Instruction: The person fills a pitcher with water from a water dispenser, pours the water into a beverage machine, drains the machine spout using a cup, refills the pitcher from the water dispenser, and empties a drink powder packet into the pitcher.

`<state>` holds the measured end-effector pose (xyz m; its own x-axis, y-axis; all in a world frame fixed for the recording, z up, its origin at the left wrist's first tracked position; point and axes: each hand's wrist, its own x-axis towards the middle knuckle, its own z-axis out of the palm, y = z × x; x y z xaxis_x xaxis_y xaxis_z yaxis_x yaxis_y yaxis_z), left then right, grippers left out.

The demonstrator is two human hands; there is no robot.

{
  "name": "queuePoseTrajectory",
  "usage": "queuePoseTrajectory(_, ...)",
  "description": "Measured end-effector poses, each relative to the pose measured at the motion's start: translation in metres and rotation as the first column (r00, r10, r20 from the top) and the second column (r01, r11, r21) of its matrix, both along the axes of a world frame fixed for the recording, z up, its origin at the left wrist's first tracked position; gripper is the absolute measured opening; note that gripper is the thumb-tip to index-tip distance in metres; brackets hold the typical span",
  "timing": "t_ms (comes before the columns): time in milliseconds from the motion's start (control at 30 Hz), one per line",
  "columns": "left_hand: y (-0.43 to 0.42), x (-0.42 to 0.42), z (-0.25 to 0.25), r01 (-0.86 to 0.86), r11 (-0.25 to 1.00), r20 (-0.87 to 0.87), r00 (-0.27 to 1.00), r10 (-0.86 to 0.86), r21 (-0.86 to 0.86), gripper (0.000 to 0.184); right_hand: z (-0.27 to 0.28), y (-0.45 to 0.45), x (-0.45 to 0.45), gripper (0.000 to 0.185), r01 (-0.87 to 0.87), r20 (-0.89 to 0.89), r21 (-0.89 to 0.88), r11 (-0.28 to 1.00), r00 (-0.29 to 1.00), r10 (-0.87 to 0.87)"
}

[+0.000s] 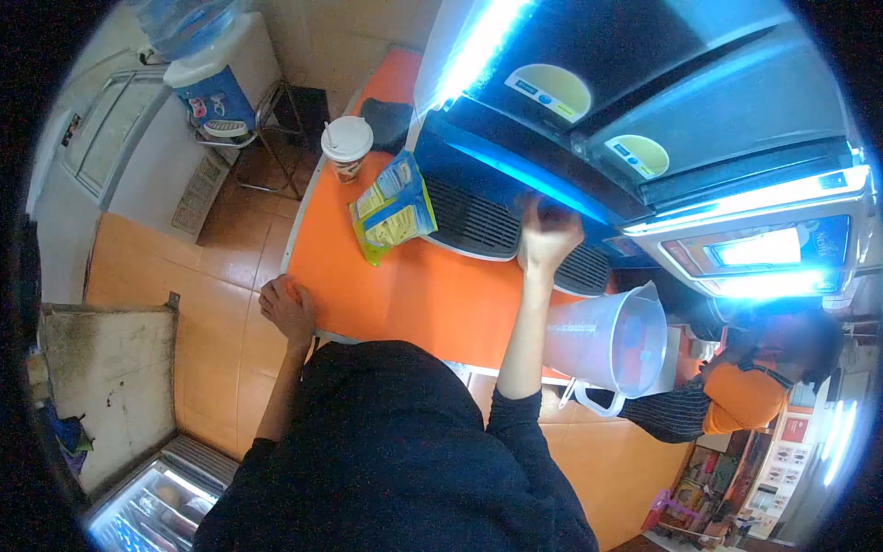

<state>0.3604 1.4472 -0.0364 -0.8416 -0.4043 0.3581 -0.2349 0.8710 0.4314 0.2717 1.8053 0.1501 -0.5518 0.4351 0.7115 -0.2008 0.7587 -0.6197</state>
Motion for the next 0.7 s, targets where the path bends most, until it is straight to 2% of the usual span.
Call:
queuePoseTrajectory(100,0.0,0.001,0.001,-0.005,1.0,0.021,1.0,0.005,-0.005,0.028,0.006,-0.008,0.001,0.017,-0.06,-0.046,-0.101,0.993,0.997,0.056)
queuePoseTrajectory(167,0.0,0.001,0.001,-0.003,1.0,0.016,1.0,0.003,-0.008,0.027,0.005,-0.006,0.002,0.018,0.0,0.012,-0.035,0.999,1.0,0.0)
queuePoseTrajectory(267,0.0,0.001,0.003,0.006,1.0,-0.004,1.0,-0.006,-0.012,0.027,-0.005,0.002,0.001,0.02,0.019,0.01,0.006,1.0,1.0,-0.019)
queuePoseTrajectory(400,0.0,0.001,-0.001,0.007,1.0,0.009,1.0,-0.007,0.008,0.027,-0.021,0.012,0.0,0.022,0.058,0.041,-0.034,0.998,0.998,-0.056)
queuePoseTrajectory(467,0.0,0.0,-0.002,0.006,1.0,0.007,1.0,-0.006,0.011,0.027,-0.014,0.004,0.005,0.024,0.107,0.079,0.005,0.994,0.991,-0.107)
queuePoseTrajectory(700,-0.001,0.001,-0.001,0.016,1.0,0.003,1.0,-0.016,0.001,0.028,-0.03,0.008,0.025,0.039,0.066,0.166,0.065,0.996,0.983,-0.076)
